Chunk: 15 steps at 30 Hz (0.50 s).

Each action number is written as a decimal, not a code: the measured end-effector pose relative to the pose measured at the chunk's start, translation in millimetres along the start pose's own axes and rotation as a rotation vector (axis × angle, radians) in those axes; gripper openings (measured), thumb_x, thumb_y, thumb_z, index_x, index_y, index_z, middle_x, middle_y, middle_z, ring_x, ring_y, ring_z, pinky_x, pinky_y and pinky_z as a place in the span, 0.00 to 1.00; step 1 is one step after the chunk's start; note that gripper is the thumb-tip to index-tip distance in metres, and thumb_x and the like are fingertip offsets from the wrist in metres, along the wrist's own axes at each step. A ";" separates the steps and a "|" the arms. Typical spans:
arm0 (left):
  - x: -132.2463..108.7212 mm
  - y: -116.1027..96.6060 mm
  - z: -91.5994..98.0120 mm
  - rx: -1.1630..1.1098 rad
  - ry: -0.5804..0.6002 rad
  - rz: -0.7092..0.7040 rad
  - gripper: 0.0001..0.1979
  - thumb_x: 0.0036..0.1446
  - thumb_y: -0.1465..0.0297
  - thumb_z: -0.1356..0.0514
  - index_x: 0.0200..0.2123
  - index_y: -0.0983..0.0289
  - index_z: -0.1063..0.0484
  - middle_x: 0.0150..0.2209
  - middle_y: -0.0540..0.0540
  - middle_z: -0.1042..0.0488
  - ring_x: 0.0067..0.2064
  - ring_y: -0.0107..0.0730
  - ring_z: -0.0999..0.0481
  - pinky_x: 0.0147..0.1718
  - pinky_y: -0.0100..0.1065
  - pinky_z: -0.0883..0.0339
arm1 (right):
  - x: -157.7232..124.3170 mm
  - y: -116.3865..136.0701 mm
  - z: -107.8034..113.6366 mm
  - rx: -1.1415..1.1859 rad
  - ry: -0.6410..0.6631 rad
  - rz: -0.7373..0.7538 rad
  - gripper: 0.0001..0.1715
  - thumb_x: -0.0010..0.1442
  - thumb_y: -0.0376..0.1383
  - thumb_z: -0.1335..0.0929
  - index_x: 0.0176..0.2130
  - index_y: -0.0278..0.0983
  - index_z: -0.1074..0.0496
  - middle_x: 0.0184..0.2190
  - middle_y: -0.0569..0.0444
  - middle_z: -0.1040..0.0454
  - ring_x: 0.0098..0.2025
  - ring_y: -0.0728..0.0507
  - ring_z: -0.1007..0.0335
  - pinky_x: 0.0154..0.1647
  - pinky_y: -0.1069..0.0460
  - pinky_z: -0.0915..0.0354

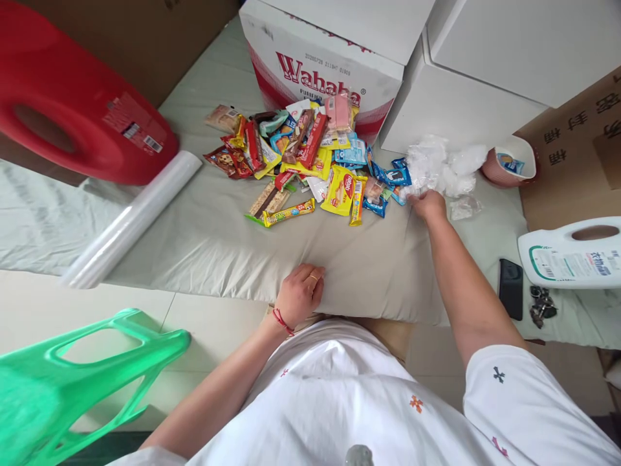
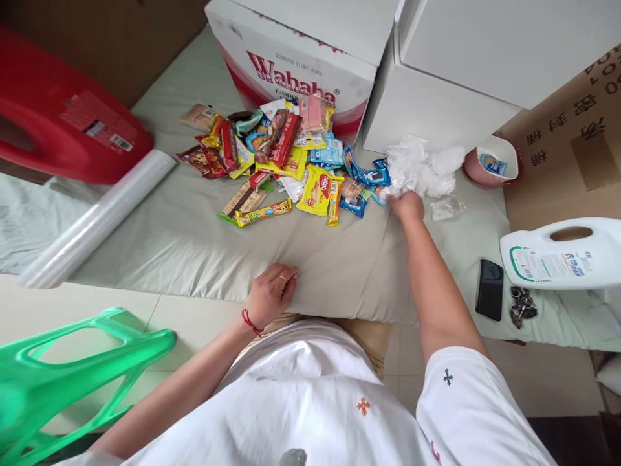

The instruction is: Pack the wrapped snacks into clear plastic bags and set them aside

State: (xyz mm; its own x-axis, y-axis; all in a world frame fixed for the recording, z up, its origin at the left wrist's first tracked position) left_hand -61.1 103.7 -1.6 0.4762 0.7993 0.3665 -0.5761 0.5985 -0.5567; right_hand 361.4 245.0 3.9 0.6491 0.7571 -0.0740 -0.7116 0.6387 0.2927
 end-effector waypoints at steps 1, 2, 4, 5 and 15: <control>0.1 -0.5 0.0 -0.003 0.003 -0.006 0.12 0.68 0.75 0.48 0.44 0.62 0.25 0.34 0.56 0.22 0.36 0.38 0.22 0.37 0.37 0.27 | -4.9 -0.6 -2.6 0.003 -0.003 -0.015 0.18 0.57 0.47 0.25 0.32 0.35 0.25 0.30 0.47 0.25 0.36 0.40 0.28 0.45 0.45 0.34; 0.4 -0.9 -0.4 -0.003 0.010 -0.010 0.12 0.68 0.75 0.49 0.44 0.62 0.25 0.34 0.56 0.22 0.36 0.37 0.22 0.37 0.37 0.27 | -9.3 -0.9 -1.7 0.020 -0.028 -0.023 0.17 0.57 0.46 0.25 0.34 0.35 0.25 0.32 0.47 0.24 0.38 0.40 0.28 0.47 0.44 0.34; 1.1 -1.5 -1.5 0.005 0.023 -0.016 0.12 0.68 0.75 0.49 0.43 0.62 0.25 0.34 0.56 0.22 0.36 0.37 0.23 0.37 0.37 0.27 | -14.6 1.3 7.5 0.074 -0.121 -0.017 0.17 0.61 0.46 0.28 0.39 0.34 0.25 0.35 0.45 0.24 0.41 0.39 0.28 0.50 0.43 0.35; 1.5 -1.8 -2.0 0.010 0.026 -0.019 0.12 0.68 0.75 0.49 0.43 0.62 0.25 0.34 0.56 0.22 0.36 0.37 0.23 0.37 0.37 0.27 | -14.9 3.4 14.2 0.105 -0.179 -0.011 0.18 0.64 0.46 0.29 0.42 0.33 0.26 0.37 0.45 0.23 0.43 0.39 0.27 0.52 0.43 0.35; -3.9 2.6 9.1 -0.184 -0.057 0.042 0.11 0.68 0.73 0.48 0.41 0.63 0.25 0.32 0.55 0.24 0.32 0.32 0.26 0.33 0.34 0.31 | -21.5 21.7 68.3 0.560 -0.319 0.086 0.05 0.68 0.38 0.34 0.44 0.41 0.31 0.46 0.49 0.26 0.50 0.42 0.35 0.51 0.46 0.37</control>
State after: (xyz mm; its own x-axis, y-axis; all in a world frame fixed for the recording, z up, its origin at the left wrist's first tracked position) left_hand -70.5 102.6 2.4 0.4130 0.8284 0.3785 -0.4614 0.5486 -0.6972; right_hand 350.4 233.2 77.0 0.7054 0.6693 0.2335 -0.5729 0.3443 0.7438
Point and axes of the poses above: each hand's wrist, its own x-axis towards the middle knuckle, its own z-axis out of the back of the hand, y = z × x, the point moved 9 cm from there along x, towards the middle knuckle
